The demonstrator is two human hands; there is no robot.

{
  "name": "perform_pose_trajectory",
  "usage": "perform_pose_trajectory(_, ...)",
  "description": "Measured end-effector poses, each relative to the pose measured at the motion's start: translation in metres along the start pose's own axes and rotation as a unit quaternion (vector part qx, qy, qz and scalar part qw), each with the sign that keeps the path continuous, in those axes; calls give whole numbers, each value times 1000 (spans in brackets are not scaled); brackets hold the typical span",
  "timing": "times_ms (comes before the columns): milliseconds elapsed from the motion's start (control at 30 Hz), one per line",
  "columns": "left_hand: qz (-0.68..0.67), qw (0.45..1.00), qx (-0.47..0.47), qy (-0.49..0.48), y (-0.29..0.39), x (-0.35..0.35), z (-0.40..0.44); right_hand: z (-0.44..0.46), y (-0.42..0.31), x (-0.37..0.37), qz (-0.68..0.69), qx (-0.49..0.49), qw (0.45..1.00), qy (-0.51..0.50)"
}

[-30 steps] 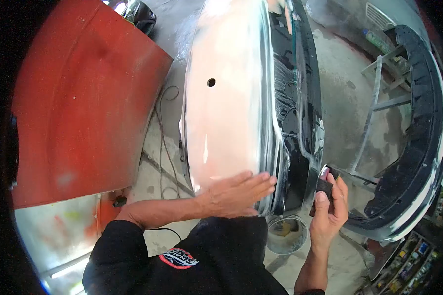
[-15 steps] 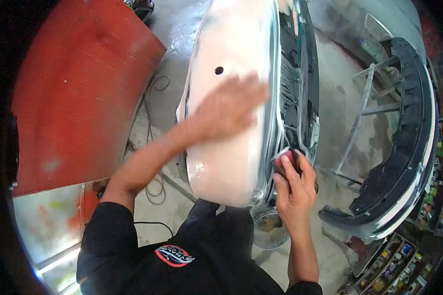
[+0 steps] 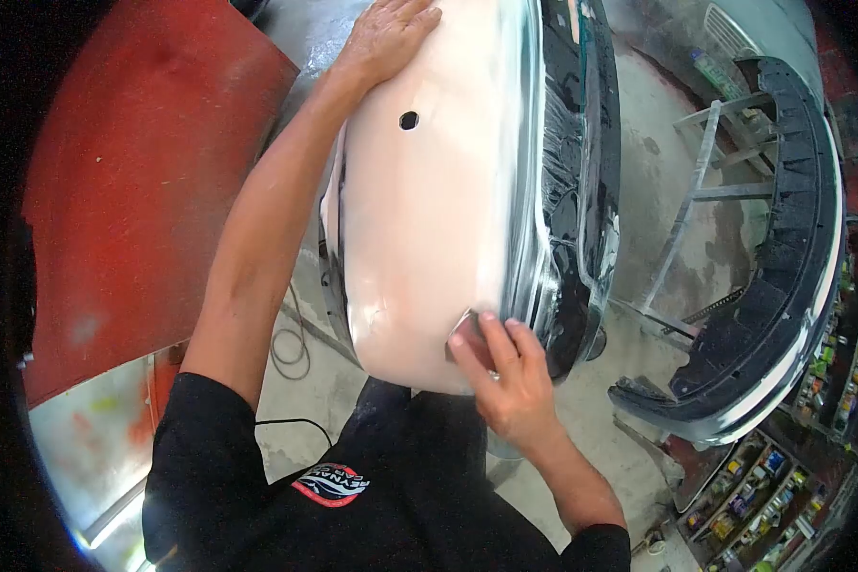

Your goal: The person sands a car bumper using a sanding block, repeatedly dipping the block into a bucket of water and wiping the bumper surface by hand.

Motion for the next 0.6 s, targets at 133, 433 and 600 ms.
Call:
perform_pose_trajectory(133,-15,1000,5,-2,0,5,2,4,0,-3,-25,15,1000,8)
perform_pose_trajectory(433,-126,975,183,-11,-5,13,7,156,79,14,-53,13,996,72)
perform_pose_trajectory(600,-111,987,118,-19,-2,14,6,210,111,18,-34,-33,992,114)
Point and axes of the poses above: each hand's wrist, its own z-axis towards the middle knuckle, its own x-axis out of the back of the hand, y = z × x, the point moved 5 cm from there along z, towards the middle knuckle, and after that the axes turned 5 degrees about y, right-handed, at the moved point
